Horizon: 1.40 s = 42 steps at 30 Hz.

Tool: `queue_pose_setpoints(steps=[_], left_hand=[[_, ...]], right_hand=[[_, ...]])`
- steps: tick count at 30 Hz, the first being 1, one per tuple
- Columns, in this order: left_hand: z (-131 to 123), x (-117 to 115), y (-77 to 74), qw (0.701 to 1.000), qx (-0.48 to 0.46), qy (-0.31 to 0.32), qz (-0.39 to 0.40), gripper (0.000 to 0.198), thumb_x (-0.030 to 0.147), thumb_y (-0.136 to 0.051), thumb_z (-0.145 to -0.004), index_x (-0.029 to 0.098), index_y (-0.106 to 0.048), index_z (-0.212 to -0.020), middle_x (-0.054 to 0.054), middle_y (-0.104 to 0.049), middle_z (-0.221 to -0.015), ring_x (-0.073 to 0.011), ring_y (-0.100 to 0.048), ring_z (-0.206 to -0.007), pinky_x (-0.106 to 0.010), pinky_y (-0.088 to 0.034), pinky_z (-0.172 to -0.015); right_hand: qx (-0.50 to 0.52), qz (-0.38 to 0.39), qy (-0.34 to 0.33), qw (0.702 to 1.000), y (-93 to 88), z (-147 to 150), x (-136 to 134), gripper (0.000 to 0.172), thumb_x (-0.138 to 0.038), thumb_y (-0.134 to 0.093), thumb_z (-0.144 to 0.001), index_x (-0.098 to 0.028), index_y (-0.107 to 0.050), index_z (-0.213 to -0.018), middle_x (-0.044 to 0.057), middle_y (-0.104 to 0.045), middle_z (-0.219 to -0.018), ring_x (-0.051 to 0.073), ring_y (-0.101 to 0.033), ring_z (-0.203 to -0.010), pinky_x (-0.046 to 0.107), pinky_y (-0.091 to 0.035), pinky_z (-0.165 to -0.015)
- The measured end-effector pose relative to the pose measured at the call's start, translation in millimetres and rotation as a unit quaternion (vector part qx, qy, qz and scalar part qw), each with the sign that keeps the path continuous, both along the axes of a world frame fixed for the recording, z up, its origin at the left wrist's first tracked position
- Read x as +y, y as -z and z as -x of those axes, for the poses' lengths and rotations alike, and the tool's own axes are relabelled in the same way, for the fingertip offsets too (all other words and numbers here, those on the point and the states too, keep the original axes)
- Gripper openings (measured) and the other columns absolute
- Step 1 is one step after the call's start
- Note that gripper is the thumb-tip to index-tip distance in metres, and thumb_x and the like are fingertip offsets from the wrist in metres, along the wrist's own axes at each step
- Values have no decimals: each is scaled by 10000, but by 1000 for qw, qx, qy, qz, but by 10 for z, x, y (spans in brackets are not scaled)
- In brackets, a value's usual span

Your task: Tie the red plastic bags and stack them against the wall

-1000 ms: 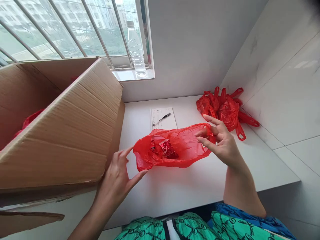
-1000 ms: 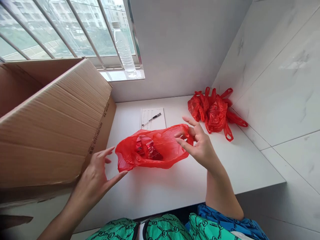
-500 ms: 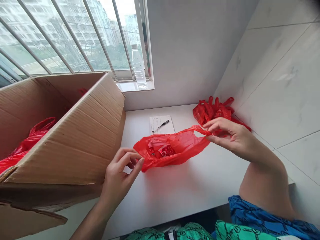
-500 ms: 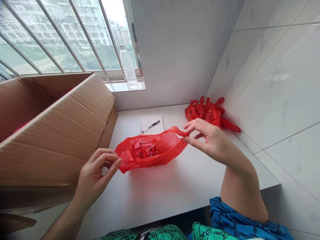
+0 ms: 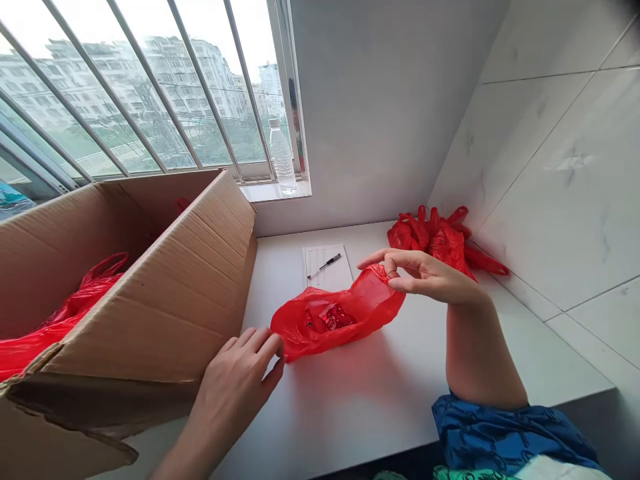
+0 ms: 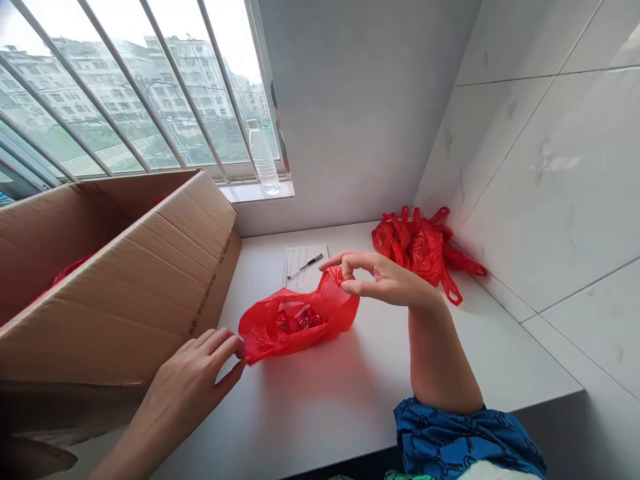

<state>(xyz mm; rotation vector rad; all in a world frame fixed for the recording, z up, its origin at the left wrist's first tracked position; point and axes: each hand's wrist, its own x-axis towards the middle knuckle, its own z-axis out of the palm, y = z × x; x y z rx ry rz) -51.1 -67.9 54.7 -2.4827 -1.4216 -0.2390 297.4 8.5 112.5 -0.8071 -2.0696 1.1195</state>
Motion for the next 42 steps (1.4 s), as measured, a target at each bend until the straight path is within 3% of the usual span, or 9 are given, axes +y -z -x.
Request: queue_pose_setpoints(steps=[4, 10, 16, 23, 27, 32, 35, 38, 42], left_hand=[[-96, 54, 28, 999, -24, 8, 21, 290, 467, -685, -809, 210, -602, -914, -45, -641, -923, -239, -602, -806, -332, -392, -687], [-150, 188, -111, 994, -94, 50, 27, 196, 264, -494, -945, 216, -582, -776, 0, -625, -786, -167, -573, -674, -282, -378, -624], [-238, 114, -115, 989, -112, 83, 39, 582, 519, -759, -720, 250, -576, -1203, -77, -620, -1174, -250, -628, -931, -328, -477, -736], [-5, 66, -16, 982, -177, 66, 10, 156, 199, -532, -935, 269, -671, -951, -18, -646, -875, -160, -587, -731, -262, -432, -631], [-112, 137, -309, 894, -446, 28, 5, 59, 276, -624, -894, 231, -648, -864, -10, -609, -881, -128, -543, -702, -237, -432, -597], [-506, 517, -480, 657, -742, 41, 132, 149, 365, -634, -900, 235, -583, -953, -12, -629, -1006, -145, -598, -855, -237, -489, -711], [-727, 756, -434, 567, -796, 57, 205, 236, 422, -625, -901, 251, -537, -1038, -25, -648, -1054, -149, -636, -864, -241, -517, -714], [-882, 885, -319, 568, -784, 79, 238, 276, 433, -647, -886, 255, -516, -1052, 4, -653, -899, -116, -621, -735, -225, -509, -682], [-959, 926, -169, 644, -698, 114, 292, 254, 438, -638, -892, 233, -538, -1003, 56, -562, -635, -85, -504, -551, -194, -426, -567]], right_hand=[[52, 21, -41, 998, 35, 37, 113, 199, -282, -599, -914, -211, -507, -752, 59, -668, -1041, 263, -564, -1221, 443, -406, -1042], [130, 50, 28, 990, 137, 89, 177, 151, -337, -625, -914, -215, -597, -829, 25, -679, -906, 224, -675, -1017, 418, -458, -998], [203, 50, 105, 972, 196, 198, 216, 149, -384, -646, -894, -243, -600, -888, 19, -737, -900, 208, -688, -949, 408, -480, -957], [224, 61, 131, 964, 182, 234, 208, 178, -416, -636, -865, -253, -570, -896, 15, -717, -859, 226, -689, -931, 426, -513, -914], [309, 72, 143, 938, 221, 366, 245, 130, -379, -615, -876, -264, -556, -884, -16, -645, -841, 188, -680, -869, 409, -535, -898], [373, 52, 170, 911, 286, 606, 265, 197, -398, -606, -877, -276, -588, -1030, -3, -621, -1035, 114, -617, -711, 395, -564, -884], [334, 50, 147, 930, 298, 725, 224, 439, -435, -658, -846, -312, -552, -1254, 41, -598, -1239, 144, -637, -764, 376, -581, -817], [271, 76, 107, 954, 325, 846, 170, 612, -433, -720, -814, -340, -479, -1370, 46, -618, -1223, 169, -644, -809, 352, -576, -769], [258, 87, 71, 959, 422, 1014, 166, 499, -488, -688, -839, -293, -577, -1285, 59, -607, -1243, 150, -629, -740, 340, -572, -707]])
